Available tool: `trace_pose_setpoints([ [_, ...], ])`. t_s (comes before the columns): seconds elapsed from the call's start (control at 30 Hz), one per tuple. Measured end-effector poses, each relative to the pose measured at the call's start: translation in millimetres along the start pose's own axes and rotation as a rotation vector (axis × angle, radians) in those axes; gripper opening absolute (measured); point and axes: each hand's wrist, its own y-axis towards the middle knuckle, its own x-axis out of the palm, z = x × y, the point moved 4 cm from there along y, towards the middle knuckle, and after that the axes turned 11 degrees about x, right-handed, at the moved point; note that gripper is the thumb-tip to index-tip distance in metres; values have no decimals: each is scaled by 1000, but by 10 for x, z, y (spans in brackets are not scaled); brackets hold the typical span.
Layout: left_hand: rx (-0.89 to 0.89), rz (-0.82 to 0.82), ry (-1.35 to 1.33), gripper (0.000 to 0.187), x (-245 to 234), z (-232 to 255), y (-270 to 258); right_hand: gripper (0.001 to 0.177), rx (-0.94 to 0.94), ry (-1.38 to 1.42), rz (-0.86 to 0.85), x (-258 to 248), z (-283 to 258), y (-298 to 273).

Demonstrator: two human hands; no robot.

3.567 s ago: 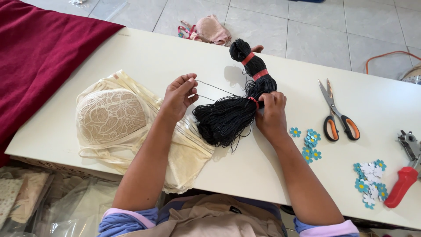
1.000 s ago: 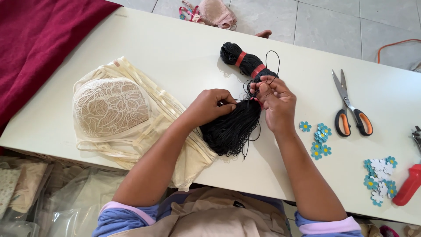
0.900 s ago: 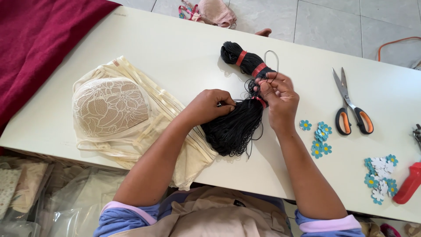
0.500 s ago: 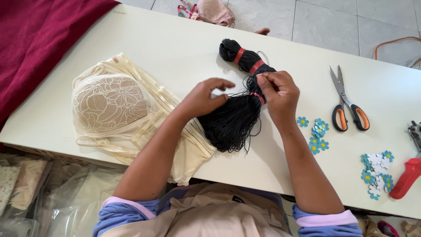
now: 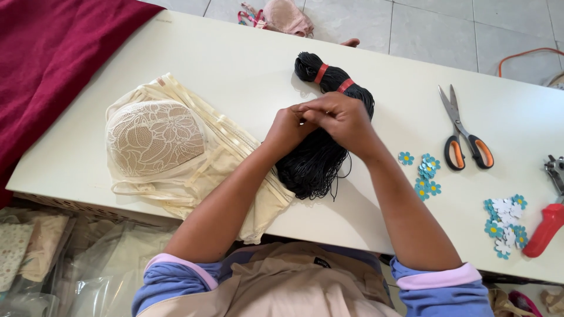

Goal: The person cuts black thread with scissors and sews small blue flower decorations onto a pink bra. They then switch to a beige bra, cut more thread, and sew another flower onto it.

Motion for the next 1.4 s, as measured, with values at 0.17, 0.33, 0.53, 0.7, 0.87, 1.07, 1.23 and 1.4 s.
trace_pose_setpoints([
  [0.17,-49,10,-85,16,-66,241,27,27,201,-77,122,-865,312,-434],
  [0.33,-311,24,-116,18,-110,329,52,20,374,-809,428,-2111,1331,-1300],
  [0.53,-340,36,-102,21,-108,349,37,61,1188,-891,324,-2272,1710,-1788],
  [0.7,-401,0,-102,22,-173,484,1,70,1254,-806,288,-2161,1508,-1602],
  [0.87,-432,36,-116,20,-271,461,0,68,1250,-849,190,-2306,1635,-1574],
  [1.07,-304,475,96,44,-641,139,8,62,1239,-718,332,-2365,1441,-1653],
  [1.23,275,666,362,58,-755,769,-87,20,1075,-144,666,-2272,1320,-1834],
  [1.4,-159,-466,-1,18,-403,1138,-57,36,642,499,423,-1502,672,-1533],
])
